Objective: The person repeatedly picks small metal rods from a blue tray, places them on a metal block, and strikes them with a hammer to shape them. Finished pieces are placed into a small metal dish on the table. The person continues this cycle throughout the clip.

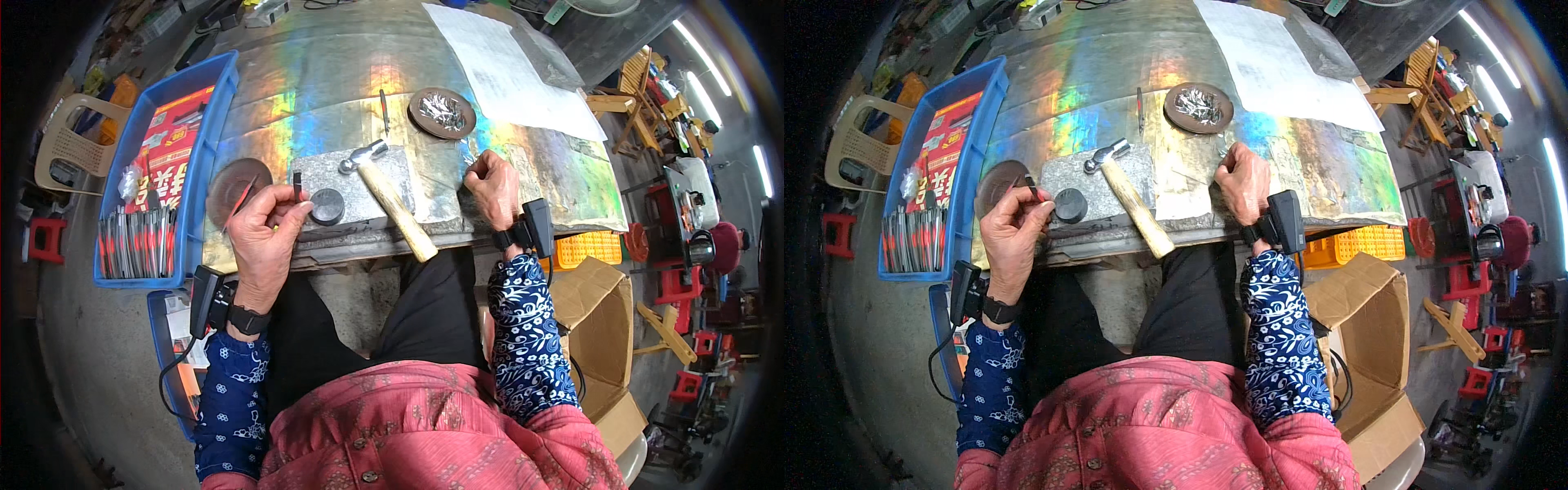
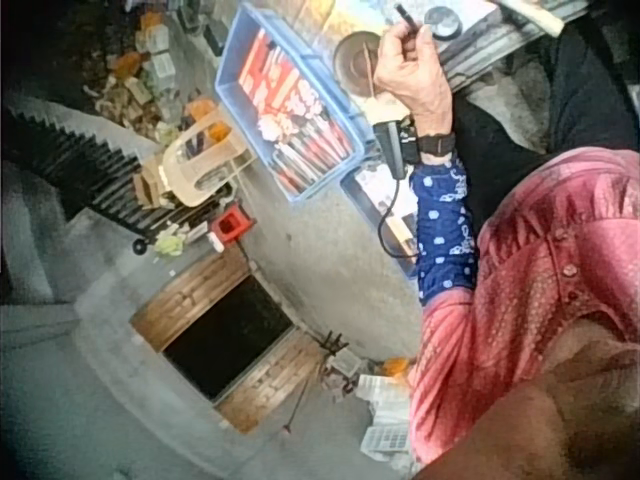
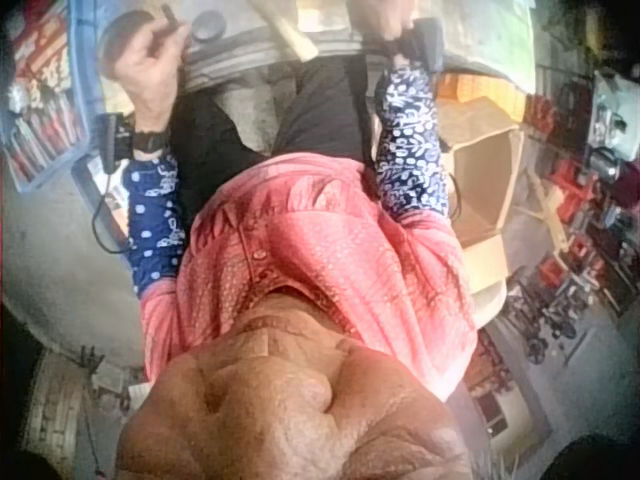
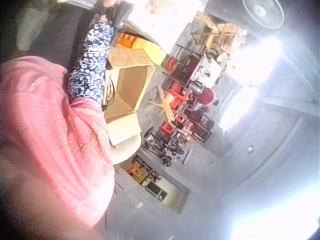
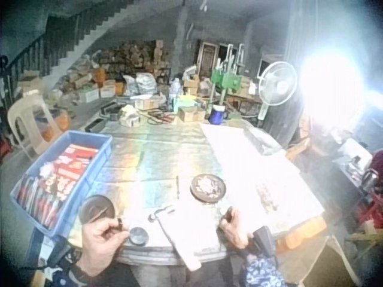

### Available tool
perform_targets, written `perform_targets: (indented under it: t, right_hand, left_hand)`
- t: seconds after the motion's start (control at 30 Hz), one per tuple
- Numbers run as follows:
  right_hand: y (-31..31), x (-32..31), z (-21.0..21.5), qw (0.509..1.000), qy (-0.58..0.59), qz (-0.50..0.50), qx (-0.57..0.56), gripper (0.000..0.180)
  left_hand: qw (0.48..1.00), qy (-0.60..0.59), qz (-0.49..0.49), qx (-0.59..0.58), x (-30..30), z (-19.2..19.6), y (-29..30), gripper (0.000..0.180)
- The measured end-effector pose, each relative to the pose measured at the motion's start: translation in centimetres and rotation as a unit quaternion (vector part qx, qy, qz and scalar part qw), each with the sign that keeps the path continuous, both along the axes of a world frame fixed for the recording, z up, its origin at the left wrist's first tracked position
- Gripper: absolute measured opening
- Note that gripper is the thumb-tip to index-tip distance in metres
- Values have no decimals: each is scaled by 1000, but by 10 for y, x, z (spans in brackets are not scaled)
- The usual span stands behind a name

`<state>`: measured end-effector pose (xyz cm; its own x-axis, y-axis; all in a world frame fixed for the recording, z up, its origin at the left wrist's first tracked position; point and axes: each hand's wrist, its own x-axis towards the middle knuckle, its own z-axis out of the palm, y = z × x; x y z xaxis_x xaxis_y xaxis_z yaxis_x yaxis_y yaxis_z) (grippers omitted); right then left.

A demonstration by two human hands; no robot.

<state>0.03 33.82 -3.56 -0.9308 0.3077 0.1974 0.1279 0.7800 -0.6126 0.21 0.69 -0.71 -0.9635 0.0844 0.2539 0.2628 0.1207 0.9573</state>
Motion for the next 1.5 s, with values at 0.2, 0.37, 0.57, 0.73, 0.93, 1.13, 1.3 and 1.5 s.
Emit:
perform_targets:
  t: [0.2, 0.37, 0.57, 0.73, 0.93, 1.13, 1.3, 1.5]
  right_hand:
    - [5, 5, -11, 997, 36, 17, -70, 11]
    - [7, 7, -18, 996, 59, 25, -63, 21]
    - [5, 10, -16, 996, 66, -4, 54, 26]
    - [5, 12, -16, 994, 56, 10, 94, 23]
    - [8, 10, -27, 995, 93, 31, -4, 19]
    - [11, 11, -28, 988, 118, 38, -91, 16]
    - [10, 11, -27, 985, 116, 22, -124, 13]
    - [4, 14, -12, 964, 150, 39, -218, 17]
  left_hand:
    - [996, 59, 23, -60, 0, -1, 1, 12]
    - [997, 47, 22, -53, 0, 0, 2, 13]
    - [989, 91, 33, -108, 3, 2, 4, 14]
    - [981, 128, 57, -133, 2, 2, 3, 12]
    - [991, 85, 52, -85, 4, 1, -2, 13]
    - [998, 43, 36, -17, 5, 2, -7, 13]
    - [999, -15, 16, 27, 8, 4, -9, 12]
    - [994, -55, -12, 96, 10, 11, -8, 11]
